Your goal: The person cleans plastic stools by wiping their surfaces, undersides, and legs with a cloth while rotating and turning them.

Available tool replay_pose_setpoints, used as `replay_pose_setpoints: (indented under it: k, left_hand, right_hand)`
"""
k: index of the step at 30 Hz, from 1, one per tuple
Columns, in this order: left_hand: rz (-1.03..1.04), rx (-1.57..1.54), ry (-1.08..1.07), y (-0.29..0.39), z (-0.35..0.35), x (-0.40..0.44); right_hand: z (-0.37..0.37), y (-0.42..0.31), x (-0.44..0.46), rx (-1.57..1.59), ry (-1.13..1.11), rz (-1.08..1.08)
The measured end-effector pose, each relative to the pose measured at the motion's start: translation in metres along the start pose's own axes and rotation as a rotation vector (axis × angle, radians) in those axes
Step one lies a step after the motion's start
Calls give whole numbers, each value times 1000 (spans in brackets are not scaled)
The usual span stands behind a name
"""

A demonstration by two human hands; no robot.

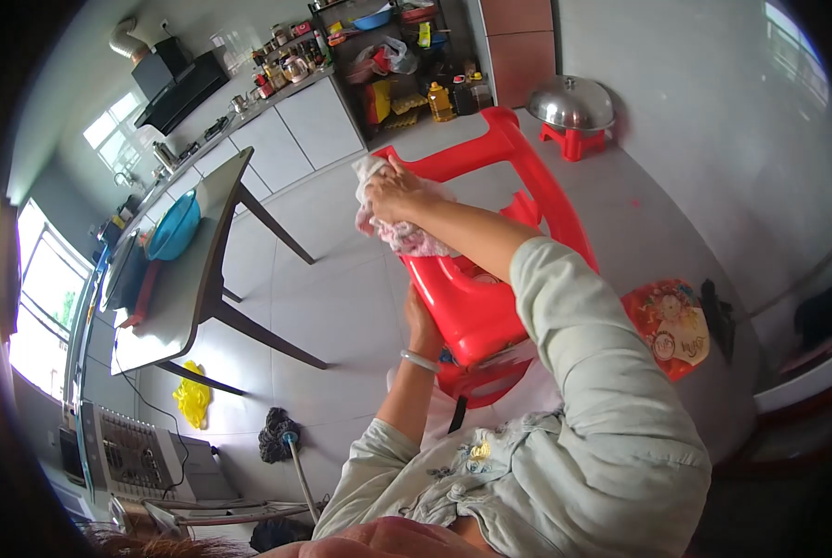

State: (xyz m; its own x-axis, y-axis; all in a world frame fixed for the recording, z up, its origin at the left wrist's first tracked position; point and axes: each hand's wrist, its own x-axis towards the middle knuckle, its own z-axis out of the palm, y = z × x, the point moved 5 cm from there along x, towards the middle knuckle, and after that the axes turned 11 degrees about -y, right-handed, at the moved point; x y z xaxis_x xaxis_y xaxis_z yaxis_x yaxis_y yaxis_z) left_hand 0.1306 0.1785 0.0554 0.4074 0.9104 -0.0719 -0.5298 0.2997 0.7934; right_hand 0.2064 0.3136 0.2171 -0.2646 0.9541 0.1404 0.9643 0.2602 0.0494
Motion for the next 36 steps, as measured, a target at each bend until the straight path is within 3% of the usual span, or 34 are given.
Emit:
replay_pose_setpoints:
  k: [3, 8, 12, 15, 17, 19, 21, 22, 25, 27, 31, 36]
  left_hand:
    - [108, 95, -60, 3, 2, 4]
    - [148, 53, -65, -7, -6, 7]
    - [86, -90, -80, -16, -18, 8]
    - [32, -71, 28, -26, -27, 4]
    - [284, -92, -200, -40, -40, 15]
    - [220, -163, -255, -27, -29, 11]
    - [-30, -326, -32, 0, 5, -14]
    - [18, -139, -163, 6, 3, -11]
    - [31, -110, -78, 12, 10, -14]
    - [49, -36, -81, 9, 6, -10]
    - [26, -53, -74, 11, 11, -10]
    - [152, 97, -134, 13, 6, -14]
  right_hand:
    - [2, 14, 18, 58, 134, 106]
    - [0, 5, -8, 156, 55, 37]
    - [13, -29, -83, 367, 279, -398]
    - [-6, -48, -143, 420, 221, -521]
    - [-17, -51, -160, 402, 190, -538]
    - [-19, -48, -162, 392, 163, -560]
    - [-23, -22, -148, 463, 155, -327]
    - [-32, -7, -141, 480, 204, -218]
    - [-55, 48, -107, 583, 353, 2]
    - [-59, 73, -82, 413, 581, 29]
    - [-22, 63, -56, 137, 416, 21]
    - [-17, 99, -47, 205, 317, 117]
